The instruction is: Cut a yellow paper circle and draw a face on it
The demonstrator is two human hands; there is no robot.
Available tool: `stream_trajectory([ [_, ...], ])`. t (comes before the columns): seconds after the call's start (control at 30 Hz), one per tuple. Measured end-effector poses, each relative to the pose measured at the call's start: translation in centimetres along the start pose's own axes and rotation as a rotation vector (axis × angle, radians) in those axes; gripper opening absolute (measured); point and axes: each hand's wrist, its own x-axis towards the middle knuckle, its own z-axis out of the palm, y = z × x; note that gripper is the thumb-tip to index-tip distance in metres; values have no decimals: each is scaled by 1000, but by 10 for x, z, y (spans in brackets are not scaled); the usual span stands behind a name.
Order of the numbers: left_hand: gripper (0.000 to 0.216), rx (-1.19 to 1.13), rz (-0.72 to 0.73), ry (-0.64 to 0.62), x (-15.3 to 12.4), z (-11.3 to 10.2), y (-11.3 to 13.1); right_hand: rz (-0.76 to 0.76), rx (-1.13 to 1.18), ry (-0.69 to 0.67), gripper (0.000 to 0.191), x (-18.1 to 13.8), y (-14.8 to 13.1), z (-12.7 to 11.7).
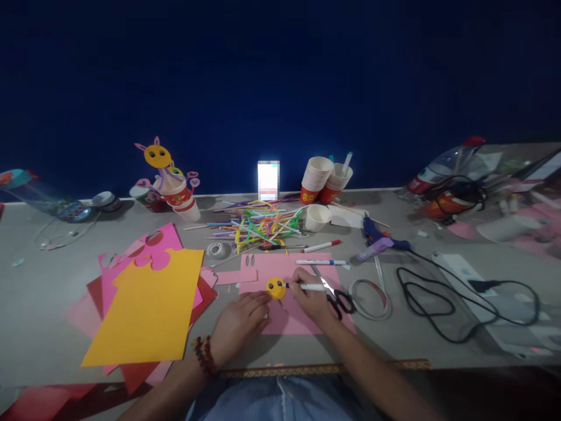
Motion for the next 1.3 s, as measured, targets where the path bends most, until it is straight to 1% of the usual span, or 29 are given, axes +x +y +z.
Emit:
stream_trajectory([
  [0.47,12,8,-9,-4,0,0,1,3,-2,8,19,1,-3,-2],
  [0.87,11,-2,-6,1,0,0,0,3,8,1,19,1,0,-1],
  [1.1,14,-4,-18,-17,-1,1,0,4,33,32,19,1,-1,-1],
  [1.3,12,10,-9,-3,1,-1,1,8,30,4,18,0,-1,-1],
])
